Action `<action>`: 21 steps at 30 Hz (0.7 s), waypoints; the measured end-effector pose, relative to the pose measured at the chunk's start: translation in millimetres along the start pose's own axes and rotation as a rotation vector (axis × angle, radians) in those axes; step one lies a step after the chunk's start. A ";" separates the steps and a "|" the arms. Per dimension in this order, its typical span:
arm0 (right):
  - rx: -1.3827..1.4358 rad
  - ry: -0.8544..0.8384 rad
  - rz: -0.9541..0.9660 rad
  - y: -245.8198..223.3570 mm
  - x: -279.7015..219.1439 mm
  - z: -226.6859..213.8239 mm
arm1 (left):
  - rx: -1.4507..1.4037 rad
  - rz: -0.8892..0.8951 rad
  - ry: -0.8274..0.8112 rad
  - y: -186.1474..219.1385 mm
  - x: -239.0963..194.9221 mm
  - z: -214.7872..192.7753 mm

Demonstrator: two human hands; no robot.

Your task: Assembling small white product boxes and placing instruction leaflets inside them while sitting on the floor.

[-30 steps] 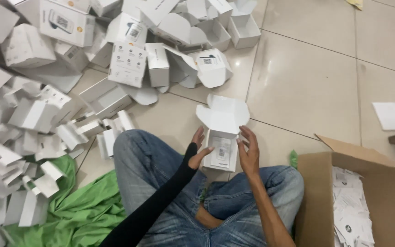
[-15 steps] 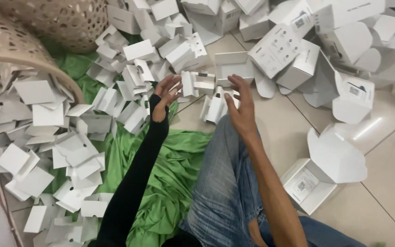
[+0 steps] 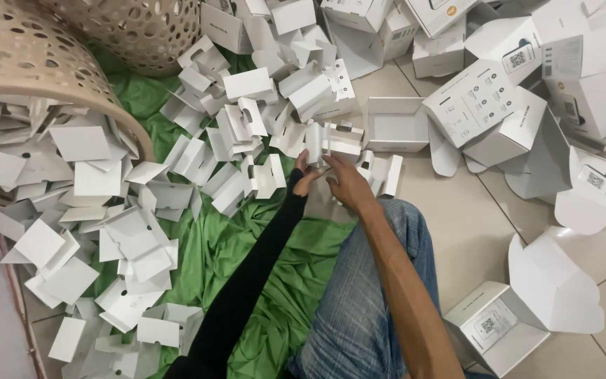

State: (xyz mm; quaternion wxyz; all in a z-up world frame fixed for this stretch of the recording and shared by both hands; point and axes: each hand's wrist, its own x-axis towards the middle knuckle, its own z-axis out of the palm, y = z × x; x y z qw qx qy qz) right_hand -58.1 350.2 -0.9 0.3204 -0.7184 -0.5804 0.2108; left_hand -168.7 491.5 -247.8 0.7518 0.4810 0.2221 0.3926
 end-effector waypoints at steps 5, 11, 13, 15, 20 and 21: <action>0.001 0.049 -0.144 -43.6 -11.2 -23.7 | 0.014 0.046 0.352 126.6 -29.1 71.1; 0.217 0.302 -0.236 -104.7 -73.1 -67.2 | -0.153 0.181 0.321 154.7 -63.5 62.8; 0.327 0.435 -0.192 -110.4 -97.8 -88.5 | -0.138 0.162 0.216 166.5 -89.6 78.5; 0.554 0.567 -0.065 -113.8 -122.9 -113.4 | -0.172 -0.052 -0.047 137.0 -109.9 73.9; 0.674 0.593 0.158 -73.3 -222.3 -139.5 | -0.051 -0.145 -0.548 117.8 -166.3 173.5; 0.655 0.600 0.227 -65.9 -244.0 -142.0 | 0.063 -0.140 -0.578 118.6 -180.5 199.7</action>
